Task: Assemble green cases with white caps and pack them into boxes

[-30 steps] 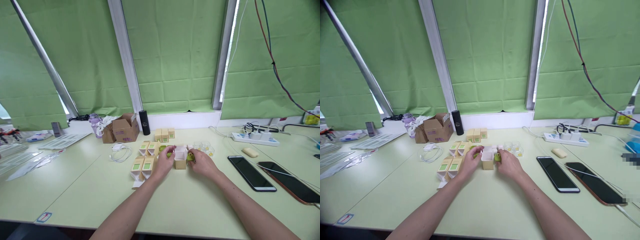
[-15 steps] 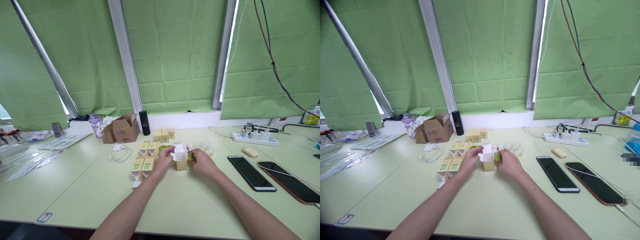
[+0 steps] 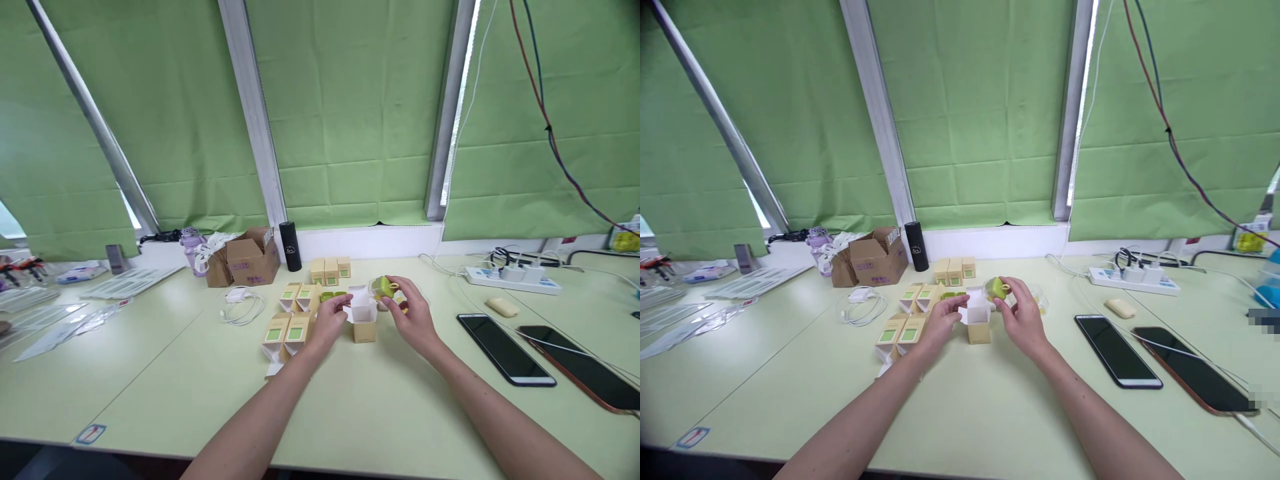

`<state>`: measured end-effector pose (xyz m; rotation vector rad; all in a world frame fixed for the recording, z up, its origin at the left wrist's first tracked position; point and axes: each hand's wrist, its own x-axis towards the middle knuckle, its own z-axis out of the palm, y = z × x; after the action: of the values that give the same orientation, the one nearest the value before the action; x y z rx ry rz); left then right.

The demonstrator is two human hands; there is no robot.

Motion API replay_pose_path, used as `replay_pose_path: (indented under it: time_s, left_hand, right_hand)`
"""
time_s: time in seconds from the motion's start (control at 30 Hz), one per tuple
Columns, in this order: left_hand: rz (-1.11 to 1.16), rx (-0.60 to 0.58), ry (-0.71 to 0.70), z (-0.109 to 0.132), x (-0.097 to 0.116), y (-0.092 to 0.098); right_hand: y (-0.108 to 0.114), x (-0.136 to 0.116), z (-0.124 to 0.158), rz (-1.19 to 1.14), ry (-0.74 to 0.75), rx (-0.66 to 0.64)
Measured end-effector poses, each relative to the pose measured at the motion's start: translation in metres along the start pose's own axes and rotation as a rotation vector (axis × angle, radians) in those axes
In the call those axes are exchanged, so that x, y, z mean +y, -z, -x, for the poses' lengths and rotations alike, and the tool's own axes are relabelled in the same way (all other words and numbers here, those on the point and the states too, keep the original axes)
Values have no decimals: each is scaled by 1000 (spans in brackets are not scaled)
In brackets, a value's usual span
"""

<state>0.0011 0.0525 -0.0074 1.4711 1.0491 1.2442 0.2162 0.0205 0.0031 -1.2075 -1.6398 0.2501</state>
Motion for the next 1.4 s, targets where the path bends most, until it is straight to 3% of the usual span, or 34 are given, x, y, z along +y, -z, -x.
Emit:
replay_pose_path:
  time_s: [0.33,0.87,1.13,1.4]
  left_hand:
    - [-11,-21,-33,2,0,-1]
    - [57,37,40,6,10,-2]
    - [90,32,31,3,4,-3]
    - [121,26,22,2,-1,-3]
  right_hand:
    - [-7,-16,10,-181,42,-124]
    - [-10,4,7,63,189,-130]
    - [-10,2,10,252,326,-165]
    - [-10,2,12,284,354,-189]
